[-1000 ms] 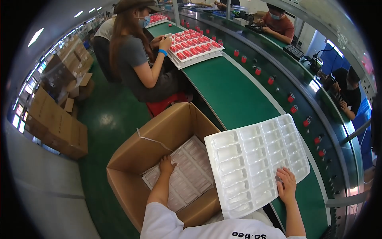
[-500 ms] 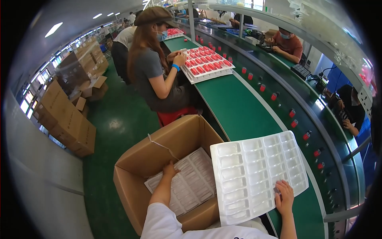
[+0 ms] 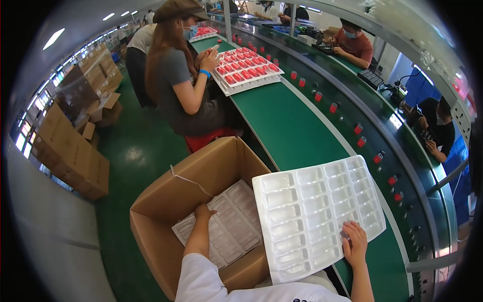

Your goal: The person assembles small components by hand, inserting a grey insert into a pink component shell, then placing the assembled unit into a plastic tray.

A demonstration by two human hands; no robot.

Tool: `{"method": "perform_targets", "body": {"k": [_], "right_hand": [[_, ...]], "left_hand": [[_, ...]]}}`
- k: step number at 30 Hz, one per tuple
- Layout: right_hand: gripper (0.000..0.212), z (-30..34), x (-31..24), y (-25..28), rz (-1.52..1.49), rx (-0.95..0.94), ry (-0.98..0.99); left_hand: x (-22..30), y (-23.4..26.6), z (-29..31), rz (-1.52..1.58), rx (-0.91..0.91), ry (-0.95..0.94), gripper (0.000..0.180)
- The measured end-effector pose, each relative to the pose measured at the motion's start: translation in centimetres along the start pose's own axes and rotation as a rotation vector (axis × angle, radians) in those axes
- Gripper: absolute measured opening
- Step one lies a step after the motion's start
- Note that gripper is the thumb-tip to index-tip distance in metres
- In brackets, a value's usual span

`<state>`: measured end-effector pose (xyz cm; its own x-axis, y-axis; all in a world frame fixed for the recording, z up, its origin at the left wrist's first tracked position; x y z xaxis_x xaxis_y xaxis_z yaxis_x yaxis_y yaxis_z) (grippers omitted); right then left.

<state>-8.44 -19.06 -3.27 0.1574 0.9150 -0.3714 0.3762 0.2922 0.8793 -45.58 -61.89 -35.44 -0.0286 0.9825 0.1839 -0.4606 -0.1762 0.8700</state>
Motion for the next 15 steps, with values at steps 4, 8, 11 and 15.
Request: {"method": "perform_targets", "body": {"k": [4, 8, 11, 15], "right_hand": [[0.03, 0.4, -0.9, -0.5, -0.006, -0.004, -0.001], [0.03, 0.7, -1.0, -1.1, 0.009, 0.008, -0.014], [0.029, 0.7, -1.4, -1.9, 0.002, 0.001, -0.023], [0.029, 1.0, -1.3, -2.3, 0.002, 0.024, -0.014]], "left_hand": [[-2.0, -0.1, 1.2, 0.042, 0.185, -0.1, 0.071], [-2.3, 0.0, 1.8, 0.063, 0.372, -0.201, 0.059], [-2.5, 0.3, 1.6, 0.068, 0.377, -0.17, 0.051], [-1.8, 0.7, 1.7, 0.077, 0.399, -0.095, 0.044]]}}
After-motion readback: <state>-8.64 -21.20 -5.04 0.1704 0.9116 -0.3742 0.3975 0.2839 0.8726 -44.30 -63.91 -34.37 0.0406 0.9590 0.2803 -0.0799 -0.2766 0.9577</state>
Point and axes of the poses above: each hand's wrist, its own z-axis away from the middle knuckle, its own y-axis out of the back of the hand, x = y × z, the point moved 2 cm from there along -z, towards the middle knuckle, and after that the axes turned 1 degree about -y, right-handed, at the moved point
